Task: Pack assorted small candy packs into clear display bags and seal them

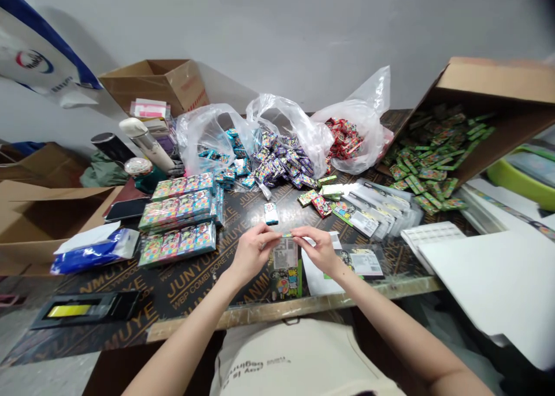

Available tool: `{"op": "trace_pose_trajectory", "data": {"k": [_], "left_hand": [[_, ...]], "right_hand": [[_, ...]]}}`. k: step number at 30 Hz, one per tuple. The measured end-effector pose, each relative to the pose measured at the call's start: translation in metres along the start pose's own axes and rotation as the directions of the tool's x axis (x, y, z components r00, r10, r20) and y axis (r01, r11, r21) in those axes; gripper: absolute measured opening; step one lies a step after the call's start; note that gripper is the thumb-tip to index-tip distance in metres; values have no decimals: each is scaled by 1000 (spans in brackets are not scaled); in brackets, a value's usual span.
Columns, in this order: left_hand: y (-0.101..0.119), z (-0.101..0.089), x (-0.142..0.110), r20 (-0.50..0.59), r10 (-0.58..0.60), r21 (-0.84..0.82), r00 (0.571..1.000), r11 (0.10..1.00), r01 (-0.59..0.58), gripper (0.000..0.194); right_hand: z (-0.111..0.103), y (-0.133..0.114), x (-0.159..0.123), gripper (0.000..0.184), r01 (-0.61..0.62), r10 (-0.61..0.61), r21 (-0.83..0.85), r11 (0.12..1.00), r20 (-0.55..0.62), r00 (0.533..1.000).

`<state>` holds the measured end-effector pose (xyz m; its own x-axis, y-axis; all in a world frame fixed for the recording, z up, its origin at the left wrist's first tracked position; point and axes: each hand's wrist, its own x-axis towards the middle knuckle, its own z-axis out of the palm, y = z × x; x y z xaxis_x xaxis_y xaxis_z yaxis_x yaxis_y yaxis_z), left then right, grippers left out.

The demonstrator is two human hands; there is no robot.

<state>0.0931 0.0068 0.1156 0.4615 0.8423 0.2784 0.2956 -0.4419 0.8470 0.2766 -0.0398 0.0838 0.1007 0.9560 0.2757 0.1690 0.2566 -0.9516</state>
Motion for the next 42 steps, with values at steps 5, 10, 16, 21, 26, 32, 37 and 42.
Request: {"op": "trace_pose_trajectory", "data": {"k": [5, 10, 16, 21, 26, 32, 37, 42], "left_hand": [[6, -4, 4, -26, -170, -86, 985, 982, 167, 11], [7, -7, 8, 25, -256, -125, 966, 958, 257, 15], [5, -4, -2, -8, -46, -13, 999, 999, 46, 14], [5, -3, -9, 118, 47, 76, 992, 995, -56, 17], [-5, -2, -7, 242, 78, 177, 967, 976, -124, 28], [-64, -14, 18, 70, -160, 203, 985, 969, 143, 23], [-80, 4, 26, -28, -389, -39, 921, 921, 387, 25], [-62, 69, 15, 118, -528, -260, 841, 801, 540, 39]], "right_hand": [[-3, -6, 3, 13, -112, 110, 59, 992, 33, 993], [-5, -10, 13, 14, -185, 173, 86, 979, 130, 976], [-11, -9, 12, 17, -128, 124, 18, 992, 152, 981], [-12, -11, -4, 16, 75, -60, -80, 994, 173, 983], [-30, -10, 3, 23, 95, -66, -106, 990, 248, 966], [-94, 46, 21, 26, -313, 237, -327, 892, -252, 938], [-111, 86, 10, 16, -418, 332, -245, 875, -327, 885], [-106, 92, -1, 36, -446, 416, -54, 893, -274, 867]]}}
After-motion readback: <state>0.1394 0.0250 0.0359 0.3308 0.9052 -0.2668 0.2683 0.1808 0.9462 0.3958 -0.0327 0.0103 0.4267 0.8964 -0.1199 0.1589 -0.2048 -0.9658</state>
